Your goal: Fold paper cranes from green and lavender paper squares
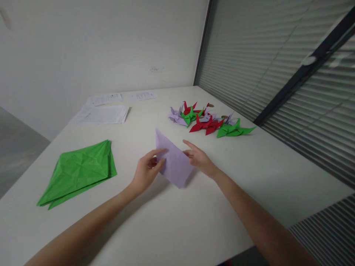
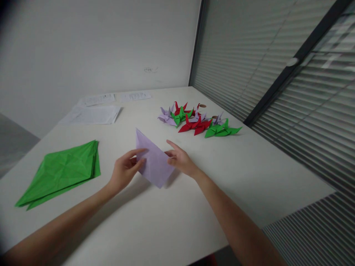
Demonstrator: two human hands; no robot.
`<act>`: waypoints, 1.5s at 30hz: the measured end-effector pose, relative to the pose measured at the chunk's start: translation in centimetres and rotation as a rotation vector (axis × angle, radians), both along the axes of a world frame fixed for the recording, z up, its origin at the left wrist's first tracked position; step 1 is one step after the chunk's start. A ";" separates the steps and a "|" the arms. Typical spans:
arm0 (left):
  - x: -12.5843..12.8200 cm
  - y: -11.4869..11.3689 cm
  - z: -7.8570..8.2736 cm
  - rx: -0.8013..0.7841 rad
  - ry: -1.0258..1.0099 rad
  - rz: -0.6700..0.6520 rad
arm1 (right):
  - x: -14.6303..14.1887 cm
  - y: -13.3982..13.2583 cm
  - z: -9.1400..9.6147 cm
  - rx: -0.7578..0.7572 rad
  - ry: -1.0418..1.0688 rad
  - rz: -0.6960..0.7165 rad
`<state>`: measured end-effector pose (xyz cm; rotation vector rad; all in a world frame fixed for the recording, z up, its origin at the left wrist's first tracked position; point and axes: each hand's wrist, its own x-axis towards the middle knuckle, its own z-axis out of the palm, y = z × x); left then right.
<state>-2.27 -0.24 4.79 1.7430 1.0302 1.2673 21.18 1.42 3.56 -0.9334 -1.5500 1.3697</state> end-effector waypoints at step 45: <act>-1.3 0.4 -2.7 0.616 0.871 -0.394 | 2.9 0.5 0.5 0.326 -0.756 0.349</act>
